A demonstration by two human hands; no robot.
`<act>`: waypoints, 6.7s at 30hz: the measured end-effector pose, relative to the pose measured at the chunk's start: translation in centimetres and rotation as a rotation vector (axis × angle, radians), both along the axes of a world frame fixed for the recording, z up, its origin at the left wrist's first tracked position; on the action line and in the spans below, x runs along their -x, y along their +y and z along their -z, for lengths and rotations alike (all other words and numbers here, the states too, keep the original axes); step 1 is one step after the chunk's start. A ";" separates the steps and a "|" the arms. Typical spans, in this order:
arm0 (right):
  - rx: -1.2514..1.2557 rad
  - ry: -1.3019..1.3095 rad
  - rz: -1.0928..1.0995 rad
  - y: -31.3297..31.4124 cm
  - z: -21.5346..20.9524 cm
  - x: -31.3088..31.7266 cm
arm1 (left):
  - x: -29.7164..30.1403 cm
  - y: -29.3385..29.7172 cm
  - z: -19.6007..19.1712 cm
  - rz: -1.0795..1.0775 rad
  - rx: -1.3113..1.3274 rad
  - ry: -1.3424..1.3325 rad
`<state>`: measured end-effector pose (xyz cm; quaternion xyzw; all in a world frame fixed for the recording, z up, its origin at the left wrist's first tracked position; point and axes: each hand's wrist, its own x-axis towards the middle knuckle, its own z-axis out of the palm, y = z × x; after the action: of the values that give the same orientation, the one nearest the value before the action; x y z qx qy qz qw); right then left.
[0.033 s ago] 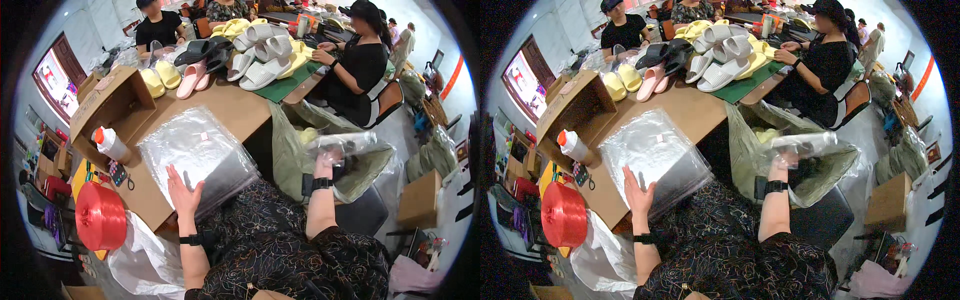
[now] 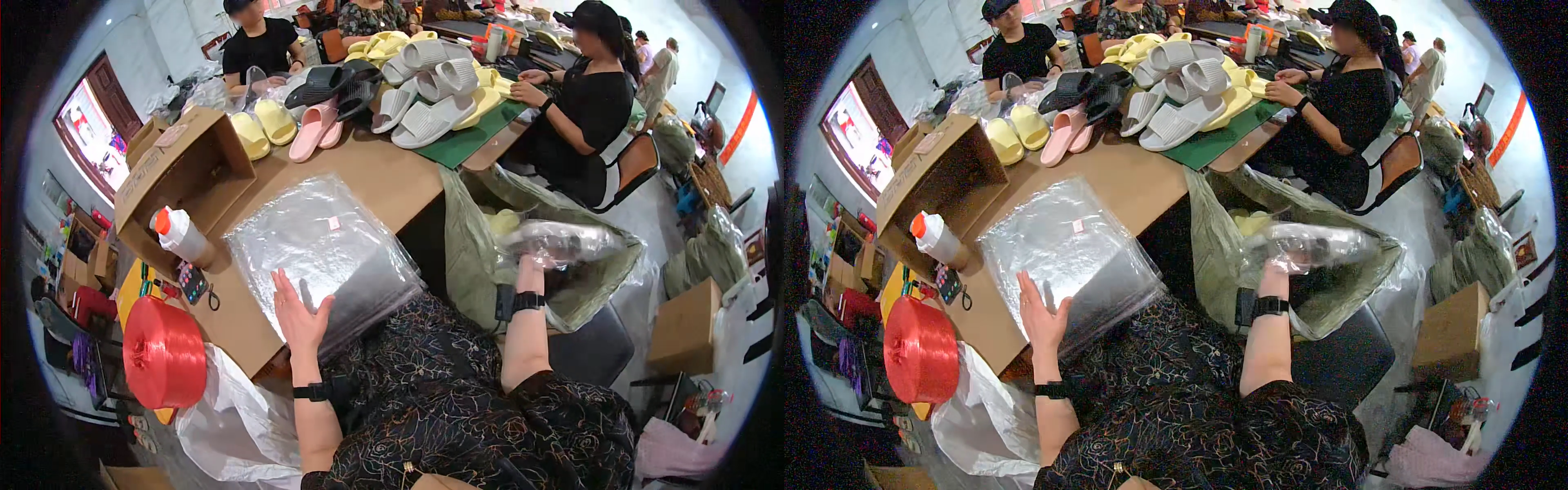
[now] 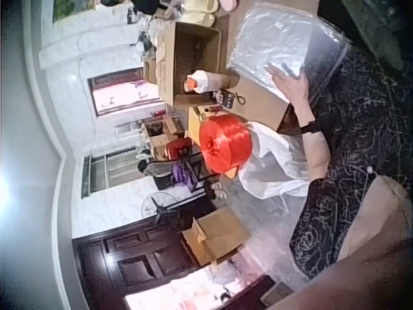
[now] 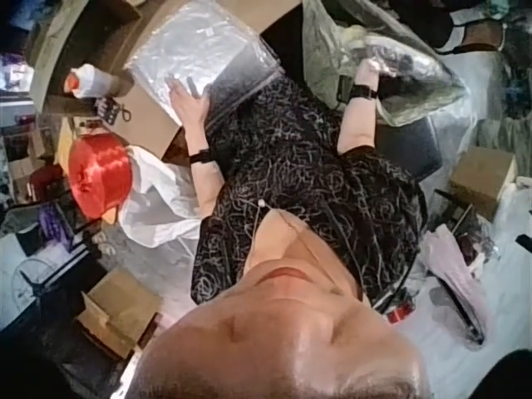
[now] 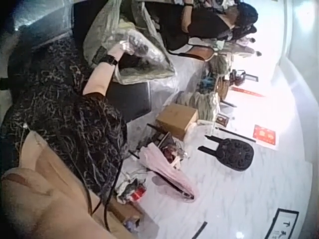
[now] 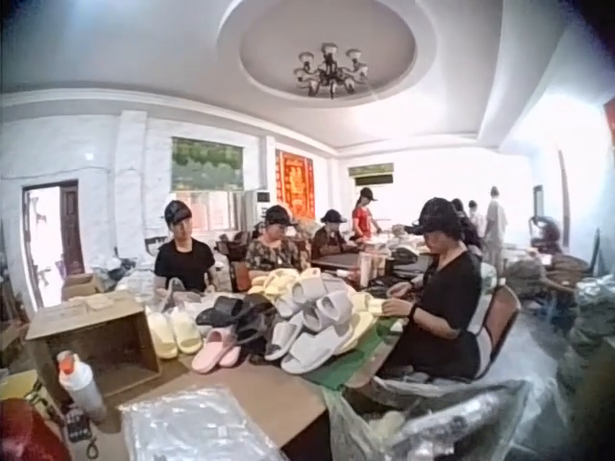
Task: The recorder is packing pairs of various colored sandals into plastic bags and then placing the bags into a large collection bin.
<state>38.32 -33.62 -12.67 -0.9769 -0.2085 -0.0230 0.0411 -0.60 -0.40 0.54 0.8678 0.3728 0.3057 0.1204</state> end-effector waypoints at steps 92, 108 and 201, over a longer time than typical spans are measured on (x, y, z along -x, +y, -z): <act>-1.283 0.472 -0.668 24.5 -16.6 8.3 | -1.7 1.1 -1.3 -0.029 0.070 0.348; -1.715 0.984 -0.145 10.3 -9.9 8.6 | -1.6 0.7 -3.1 0.232 -0.006 0.240; -1.623 0.586 -0.518 12.7 -14.9 14.1 | -1.0 -0.9 -2.5 0.156 0.141 0.240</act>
<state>24.22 -20.96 2.20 -0.5365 -0.3230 0.0970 0.7735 0.37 -1.27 3.02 0.9138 0.3367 0.1624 0.1590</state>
